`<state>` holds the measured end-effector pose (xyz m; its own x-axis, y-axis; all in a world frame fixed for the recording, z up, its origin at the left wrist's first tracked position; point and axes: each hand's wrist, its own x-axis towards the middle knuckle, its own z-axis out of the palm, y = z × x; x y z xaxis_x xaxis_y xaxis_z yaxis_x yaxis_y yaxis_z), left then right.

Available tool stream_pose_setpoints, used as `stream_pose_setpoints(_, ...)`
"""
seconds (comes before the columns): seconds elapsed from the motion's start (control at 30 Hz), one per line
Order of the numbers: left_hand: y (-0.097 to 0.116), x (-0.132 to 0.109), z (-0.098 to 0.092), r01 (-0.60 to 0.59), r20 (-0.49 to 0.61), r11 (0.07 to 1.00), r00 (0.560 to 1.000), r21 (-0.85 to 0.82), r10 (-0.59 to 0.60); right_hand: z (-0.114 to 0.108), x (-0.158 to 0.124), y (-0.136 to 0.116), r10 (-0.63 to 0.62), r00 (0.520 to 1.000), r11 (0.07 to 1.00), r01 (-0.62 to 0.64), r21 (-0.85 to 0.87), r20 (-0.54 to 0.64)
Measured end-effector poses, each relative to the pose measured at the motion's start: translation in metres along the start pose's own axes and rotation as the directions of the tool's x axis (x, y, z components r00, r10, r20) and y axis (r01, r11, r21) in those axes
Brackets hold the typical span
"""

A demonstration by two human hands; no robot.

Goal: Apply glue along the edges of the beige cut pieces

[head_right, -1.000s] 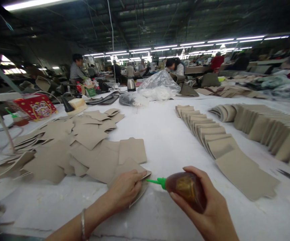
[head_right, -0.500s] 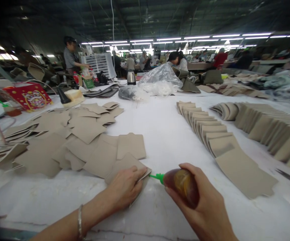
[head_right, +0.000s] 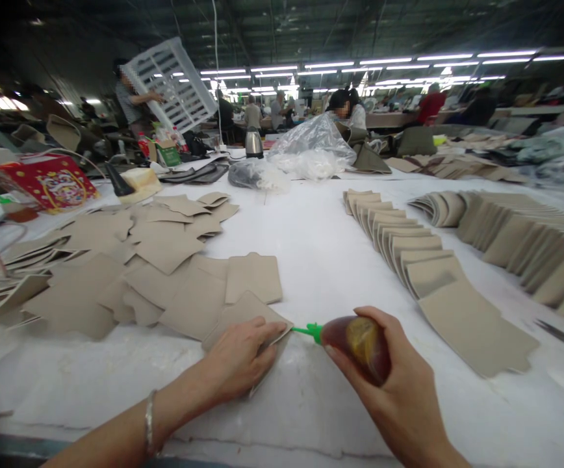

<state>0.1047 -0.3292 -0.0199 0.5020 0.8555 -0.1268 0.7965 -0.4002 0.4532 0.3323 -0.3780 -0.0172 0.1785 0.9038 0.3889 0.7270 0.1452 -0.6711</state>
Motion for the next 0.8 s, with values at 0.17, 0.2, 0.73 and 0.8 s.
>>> stream_pose_setpoints(0.17, 0.000, -0.002, 0.001, -0.011, 0.001, 1.000, 1.000, 0.000, 0.011, 0.000, 0.001, 0.002, 0.047, 0.997, 0.998, -0.049, 0.042, 0.054)
stream_pose_setpoints(0.2, 0.000, -0.002, 0.001, -0.009, 0.003, 1.000, 1.000, 0.005, 0.009, -0.001, 0.002, 0.003, 0.055, 0.997, 0.997, -0.058, 0.050, 0.057)
stream_pose_setpoints(0.73, 0.002, -0.006, -0.002, 0.033, 0.033, 0.999, 0.999, 0.023, -0.034, 0.000, 0.002, 0.010, 0.185, 0.976, 0.968, -0.201, 0.152, 0.114)
stream_pose_setpoints(0.8, 0.001, -0.007, -0.002, 0.033, 0.041, 0.999, 0.999, 0.014, -0.034, 0.001, -0.002, 0.006, 0.224, 0.956, 0.945, -0.260, 0.197, 0.187)
